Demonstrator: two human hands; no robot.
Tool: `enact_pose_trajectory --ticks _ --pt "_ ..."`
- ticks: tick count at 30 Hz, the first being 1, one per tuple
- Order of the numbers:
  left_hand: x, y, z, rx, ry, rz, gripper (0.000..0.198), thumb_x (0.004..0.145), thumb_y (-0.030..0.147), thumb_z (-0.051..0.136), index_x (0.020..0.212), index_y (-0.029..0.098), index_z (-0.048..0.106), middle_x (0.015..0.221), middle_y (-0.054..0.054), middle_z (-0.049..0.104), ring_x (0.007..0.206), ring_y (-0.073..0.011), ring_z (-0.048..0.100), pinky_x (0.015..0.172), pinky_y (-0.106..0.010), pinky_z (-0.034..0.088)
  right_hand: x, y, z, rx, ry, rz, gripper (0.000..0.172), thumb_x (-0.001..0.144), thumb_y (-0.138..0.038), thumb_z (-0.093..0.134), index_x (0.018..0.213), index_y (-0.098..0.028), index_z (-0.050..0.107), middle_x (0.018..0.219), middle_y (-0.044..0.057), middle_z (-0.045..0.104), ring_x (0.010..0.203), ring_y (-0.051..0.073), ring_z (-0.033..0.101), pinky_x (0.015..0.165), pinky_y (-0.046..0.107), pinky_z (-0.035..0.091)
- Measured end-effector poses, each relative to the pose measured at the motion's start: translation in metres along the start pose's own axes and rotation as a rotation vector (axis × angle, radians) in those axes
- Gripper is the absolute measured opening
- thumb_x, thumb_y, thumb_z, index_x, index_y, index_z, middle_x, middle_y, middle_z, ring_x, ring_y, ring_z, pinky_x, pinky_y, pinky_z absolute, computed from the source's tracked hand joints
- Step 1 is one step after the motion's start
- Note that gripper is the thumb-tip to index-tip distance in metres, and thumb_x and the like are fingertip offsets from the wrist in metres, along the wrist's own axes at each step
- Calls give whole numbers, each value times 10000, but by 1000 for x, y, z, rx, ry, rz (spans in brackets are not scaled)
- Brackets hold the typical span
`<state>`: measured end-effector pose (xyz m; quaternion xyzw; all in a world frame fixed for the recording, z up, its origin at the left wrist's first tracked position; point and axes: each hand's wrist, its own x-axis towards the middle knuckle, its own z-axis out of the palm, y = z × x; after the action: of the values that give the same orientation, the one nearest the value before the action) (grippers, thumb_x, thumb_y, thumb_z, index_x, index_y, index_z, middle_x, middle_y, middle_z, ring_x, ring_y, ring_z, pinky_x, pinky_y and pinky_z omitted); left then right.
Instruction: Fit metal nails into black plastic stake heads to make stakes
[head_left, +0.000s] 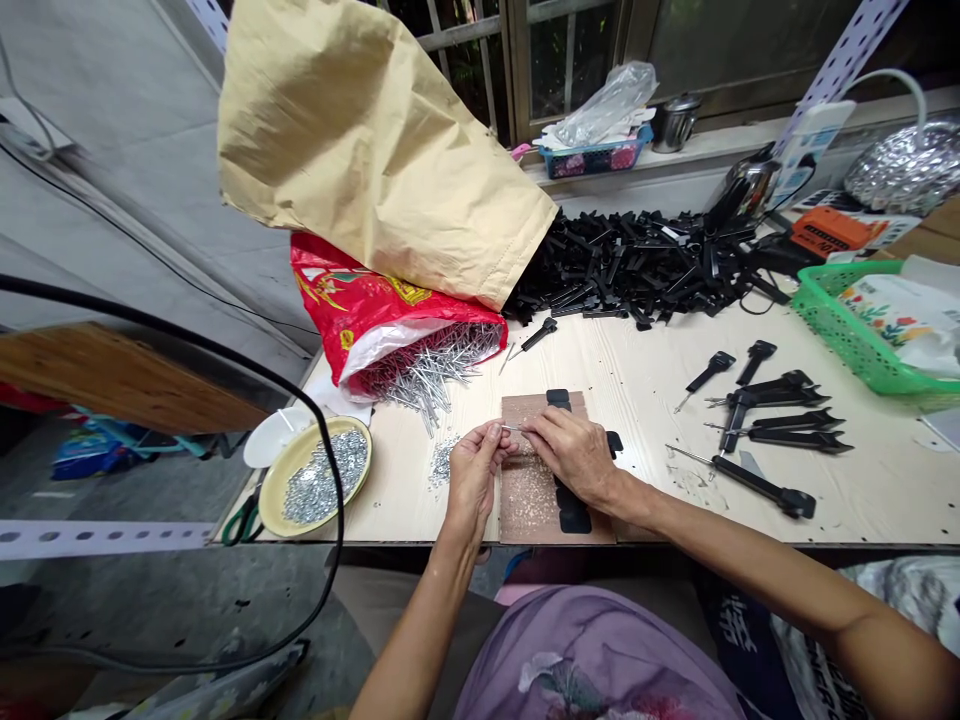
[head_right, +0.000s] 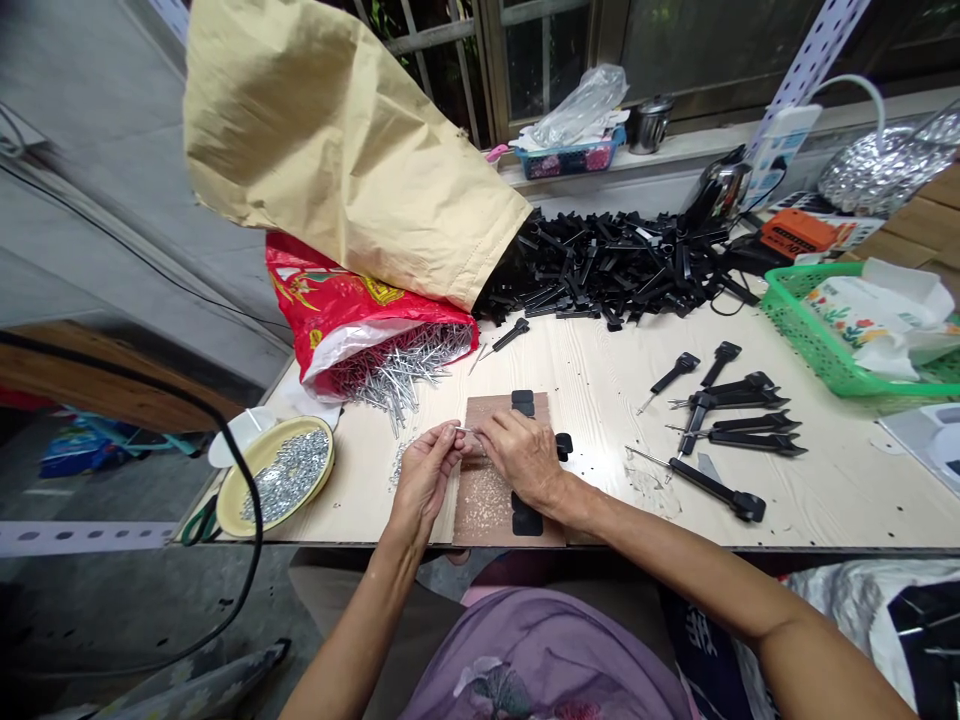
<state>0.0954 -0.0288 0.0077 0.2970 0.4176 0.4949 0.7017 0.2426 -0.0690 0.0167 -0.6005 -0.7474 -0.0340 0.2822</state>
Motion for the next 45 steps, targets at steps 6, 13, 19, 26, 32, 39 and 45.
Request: enact_pose_trajectory --ticks 6,13,19,26,32,39,45 --pt "-2 -1 0 6 -8 -18 303 609 288 794 792 93 652 669 -14 650 577 -78 600 633 -213 502 0 0 0 -39 -18 12 201 928 -255 467 885 -195 653 815 37 631 757 138 561 590 260 319" --pt "0 -2 -5 42 -8 -29 332 584 264 808 827 95 657 668 -10 658 561 -83 611 609 -207 500 -1 3 -2 -46 -19 -35 230 939 -267 446 887 -197 659 813 27 631 775 137 546 612 265 313" --pt "3 -3 -10 146 -28 -37 330 611 276 792 854 89 671 702 -24 666 581 -94 623 637 -232 516 0 6 -4 -104 -10 -107 192 924 -257 473 862 -201 646 799 18 624 754 149 509 633 283 300" --pt "3 -5 -11 202 -41 -13 323 613 293 790 840 93 675 709 -27 666 579 -98 617 647 -249 516 -2 6 -3 -179 9 -131 190 924 -258 468 837 -196 625 794 33 610 748 161 486 633 307 279" --pt "3 -6 -10 216 -51 29 329 624 315 781 851 103 673 703 -24 663 585 -99 615 639 -247 509 -6 7 1 -190 -2 -153 157 927 -231 467 888 -211 617 767 28 587 751 166 475 634 307 273" --pt "2 -9 -12 230 -72 24 314 649 316 760 864 104 674 697 -18 658 605 -104 618 672 -262 513 -7 8 0 -200 -23 -153 158 925 -240 469 857 -210 608 806 30 592 760 163 482 637 300 283" --pt "1 -9 -12 310 -76 97 292 671 332 739 856 114 680 684 -16 651 604 -114 612 646 -259 502 -8 10 2 -73 -52 -86 180 933 -259 456 879 -189 612 814 31 597 750 139 524 617 262 319"
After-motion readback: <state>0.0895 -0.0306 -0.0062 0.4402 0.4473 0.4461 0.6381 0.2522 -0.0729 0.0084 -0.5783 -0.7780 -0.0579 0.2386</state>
